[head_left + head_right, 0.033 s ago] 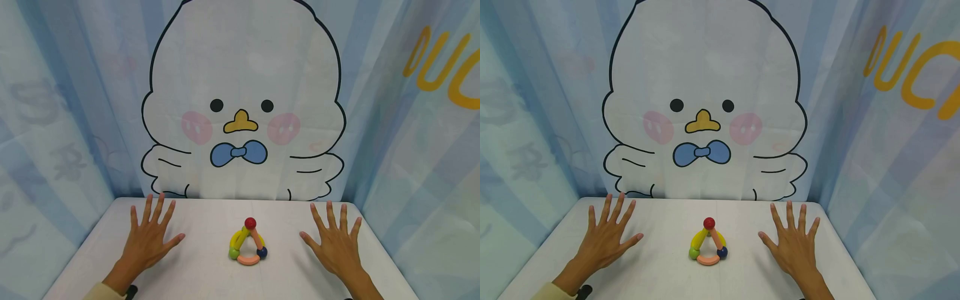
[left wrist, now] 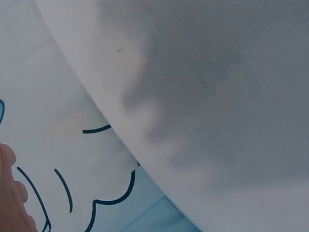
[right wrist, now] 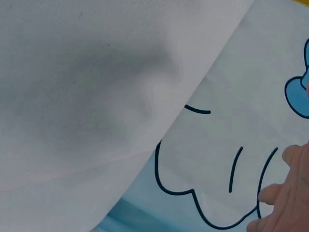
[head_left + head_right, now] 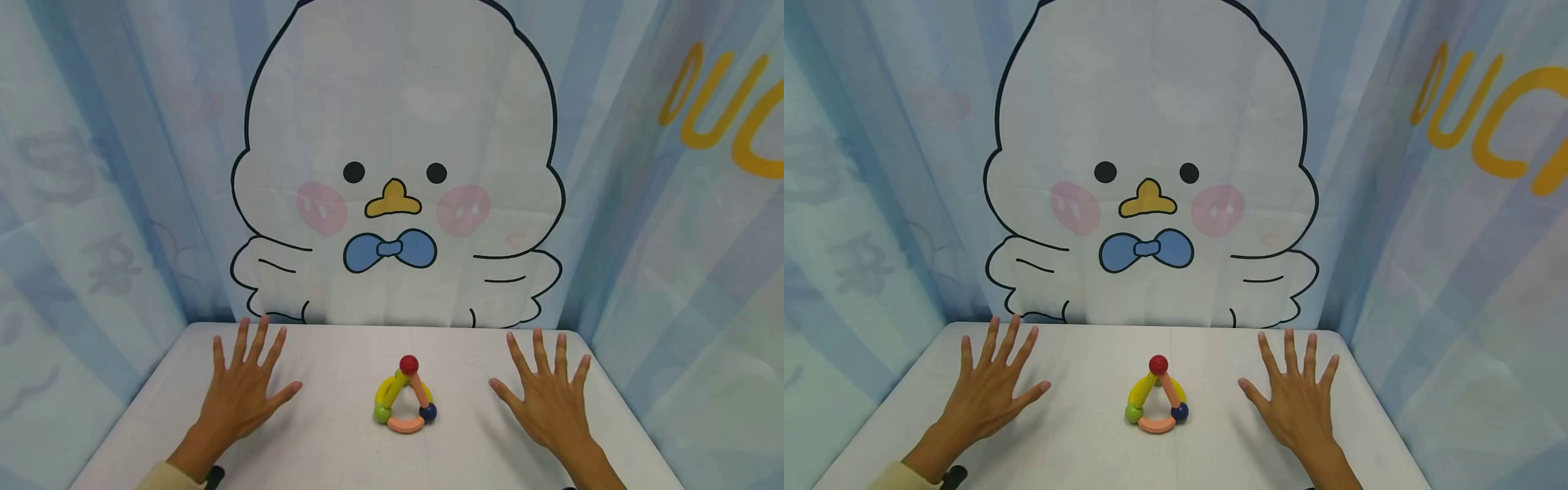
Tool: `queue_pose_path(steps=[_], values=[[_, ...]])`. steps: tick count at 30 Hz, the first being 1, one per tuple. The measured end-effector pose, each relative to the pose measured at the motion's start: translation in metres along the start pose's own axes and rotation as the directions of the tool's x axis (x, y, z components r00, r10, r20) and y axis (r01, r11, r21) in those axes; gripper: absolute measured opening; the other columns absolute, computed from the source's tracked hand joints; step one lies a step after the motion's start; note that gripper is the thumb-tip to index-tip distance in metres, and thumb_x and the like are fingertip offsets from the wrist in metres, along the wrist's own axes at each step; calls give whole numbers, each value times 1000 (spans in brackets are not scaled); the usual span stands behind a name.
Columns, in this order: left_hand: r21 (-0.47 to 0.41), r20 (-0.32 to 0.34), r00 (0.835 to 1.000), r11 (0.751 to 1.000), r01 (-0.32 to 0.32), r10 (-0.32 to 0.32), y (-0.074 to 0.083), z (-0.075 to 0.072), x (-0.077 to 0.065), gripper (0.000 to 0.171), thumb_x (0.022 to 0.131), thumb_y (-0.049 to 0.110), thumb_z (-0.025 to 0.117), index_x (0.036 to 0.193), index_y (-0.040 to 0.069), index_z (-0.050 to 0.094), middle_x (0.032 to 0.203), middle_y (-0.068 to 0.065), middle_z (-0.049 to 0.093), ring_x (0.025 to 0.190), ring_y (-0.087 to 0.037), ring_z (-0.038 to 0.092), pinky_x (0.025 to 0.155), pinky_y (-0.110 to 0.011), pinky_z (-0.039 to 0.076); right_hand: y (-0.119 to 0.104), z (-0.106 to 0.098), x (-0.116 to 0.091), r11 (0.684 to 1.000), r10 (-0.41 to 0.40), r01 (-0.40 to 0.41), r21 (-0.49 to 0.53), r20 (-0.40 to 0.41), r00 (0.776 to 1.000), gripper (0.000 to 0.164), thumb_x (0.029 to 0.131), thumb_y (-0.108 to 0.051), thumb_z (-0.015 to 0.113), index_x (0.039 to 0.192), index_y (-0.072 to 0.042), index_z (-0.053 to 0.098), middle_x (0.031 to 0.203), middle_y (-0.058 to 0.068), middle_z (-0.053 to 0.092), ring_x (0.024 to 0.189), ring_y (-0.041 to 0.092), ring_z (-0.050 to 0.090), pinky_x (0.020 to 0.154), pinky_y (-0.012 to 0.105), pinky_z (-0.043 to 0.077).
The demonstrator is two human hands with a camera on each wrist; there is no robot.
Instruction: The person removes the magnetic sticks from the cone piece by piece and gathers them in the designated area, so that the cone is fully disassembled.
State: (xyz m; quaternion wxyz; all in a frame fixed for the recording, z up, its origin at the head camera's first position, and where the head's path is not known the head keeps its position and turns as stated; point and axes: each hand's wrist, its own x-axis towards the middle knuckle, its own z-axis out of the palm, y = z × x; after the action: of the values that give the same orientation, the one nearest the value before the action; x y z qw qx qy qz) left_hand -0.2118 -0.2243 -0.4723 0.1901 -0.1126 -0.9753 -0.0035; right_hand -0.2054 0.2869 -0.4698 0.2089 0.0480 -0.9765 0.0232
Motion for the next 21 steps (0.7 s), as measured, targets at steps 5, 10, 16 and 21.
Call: queue_pose_path(steps=[5,10,16,21], values=[[-3,1,1000,1000,-3,3,0,1,-1,101,92,72,64,169,17,29,180,-15,0,165,-47,-1,121,-83,3,0,0,0,1000,0,0,10,13,1000,94,95,-72,60,171,-34,20,178,19,10,161,57,-5,118,81,-16],[-37,-6,1000,999,-28,28,2,3,-1,100,94,71,63,169,14,29,179,-19,5,165,-47,3,127,-76,2,-6,0,1,999,-2,2,43,12,1000,93,96,-71,60,171,-32,22,174,25,22,159,61,12,121,79,-13],[-128,-64,994,988,-91,83,23,-2,7,86,95,56,73,160,7,45,170,-27,32,156,-46,36,122,-64,37,-22,-1,5,975,-45,61,215,-80,996,84,92,-48,80,163,-21,43,151,25,58,138,49,53,116,75,31],[-286,-72,996,956,-70,51,58,-12,18,72,91,44,84,150,12,58,147,-15,62,131,-35,62,105,-54,56,-43,-5,11,889,0,32,456,-71,998,72,88,-33,89,151,-16,60,123,12,75,113,33,69,102,66,48]])
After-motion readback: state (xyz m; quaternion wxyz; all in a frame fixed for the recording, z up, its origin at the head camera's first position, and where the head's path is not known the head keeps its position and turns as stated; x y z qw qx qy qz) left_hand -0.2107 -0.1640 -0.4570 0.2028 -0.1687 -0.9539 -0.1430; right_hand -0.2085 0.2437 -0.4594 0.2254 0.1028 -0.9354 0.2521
